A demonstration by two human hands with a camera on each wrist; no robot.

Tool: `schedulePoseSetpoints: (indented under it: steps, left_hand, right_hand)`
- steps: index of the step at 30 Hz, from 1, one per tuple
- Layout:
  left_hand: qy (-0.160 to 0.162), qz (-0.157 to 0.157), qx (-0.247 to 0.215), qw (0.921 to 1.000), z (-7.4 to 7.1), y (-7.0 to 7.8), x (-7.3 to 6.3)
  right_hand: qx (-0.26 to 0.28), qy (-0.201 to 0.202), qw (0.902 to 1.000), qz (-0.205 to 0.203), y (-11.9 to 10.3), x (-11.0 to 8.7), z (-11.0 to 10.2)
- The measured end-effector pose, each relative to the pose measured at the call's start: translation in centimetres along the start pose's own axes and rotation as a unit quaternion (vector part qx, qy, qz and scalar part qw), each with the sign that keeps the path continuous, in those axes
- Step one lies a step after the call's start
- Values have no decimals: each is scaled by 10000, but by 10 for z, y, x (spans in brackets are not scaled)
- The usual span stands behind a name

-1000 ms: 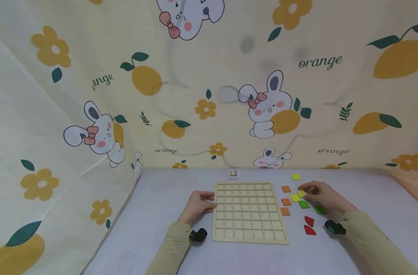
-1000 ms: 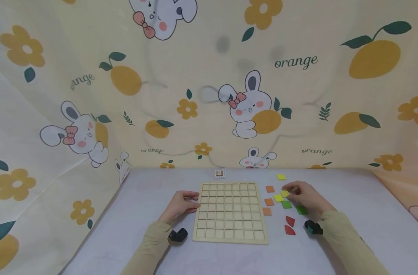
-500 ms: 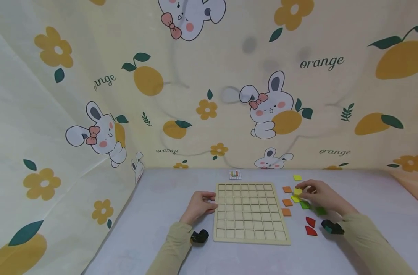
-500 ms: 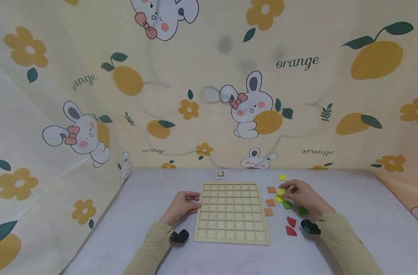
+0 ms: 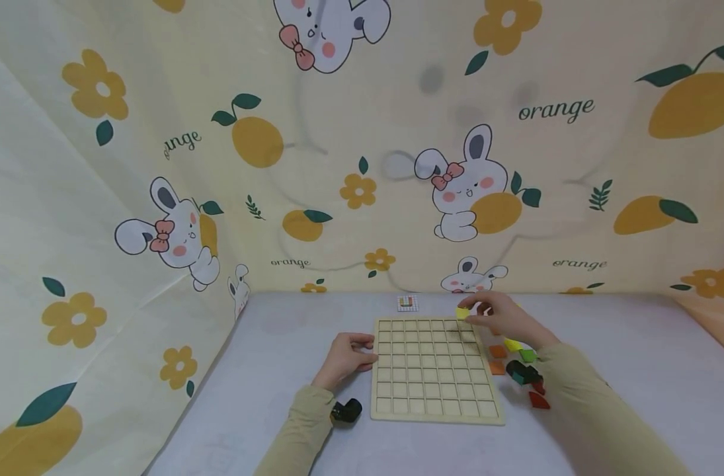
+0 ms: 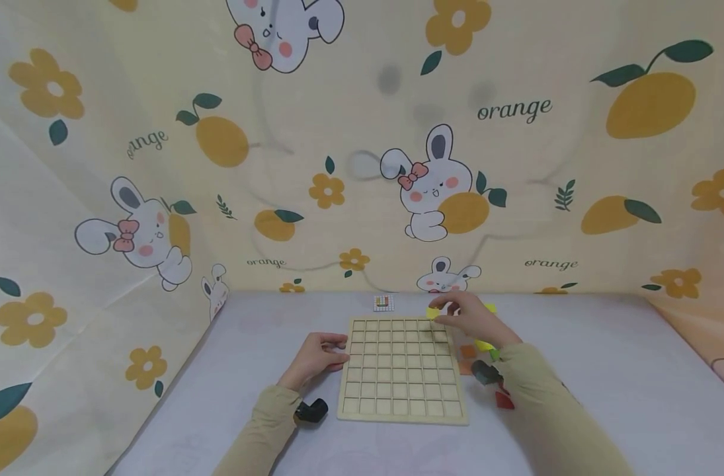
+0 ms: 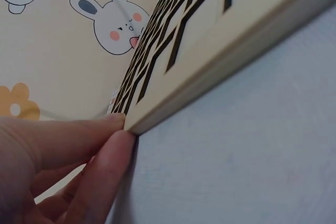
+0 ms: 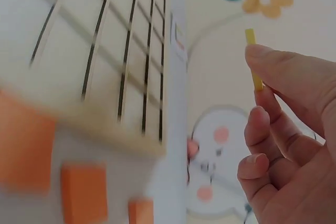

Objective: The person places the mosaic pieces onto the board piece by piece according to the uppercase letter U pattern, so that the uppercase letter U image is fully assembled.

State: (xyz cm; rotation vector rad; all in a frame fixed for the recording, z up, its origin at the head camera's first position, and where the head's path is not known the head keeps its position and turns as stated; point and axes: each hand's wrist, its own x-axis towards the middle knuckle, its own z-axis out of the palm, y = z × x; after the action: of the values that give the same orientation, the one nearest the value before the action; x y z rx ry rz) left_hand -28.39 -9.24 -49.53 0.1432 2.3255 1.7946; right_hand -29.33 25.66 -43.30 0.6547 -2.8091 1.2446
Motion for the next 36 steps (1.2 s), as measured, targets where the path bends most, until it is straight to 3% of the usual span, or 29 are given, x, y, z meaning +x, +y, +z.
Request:
schedulePoseSetpoints:
  steps: [12,23,36]
  left_hand:
    - [48,-139,133,9998,1,-1,-3]
    - [63,-118,95,9999,0,-1,0]
    - [-43,-86,9,10000,-1,0,0]
  right_hand:
    - [535,11,9962,-693,-14,31,58]
    - [479,-287,9978,-367,-22,49,98]
    - [513,-222,9984,-67,-28,57,120]
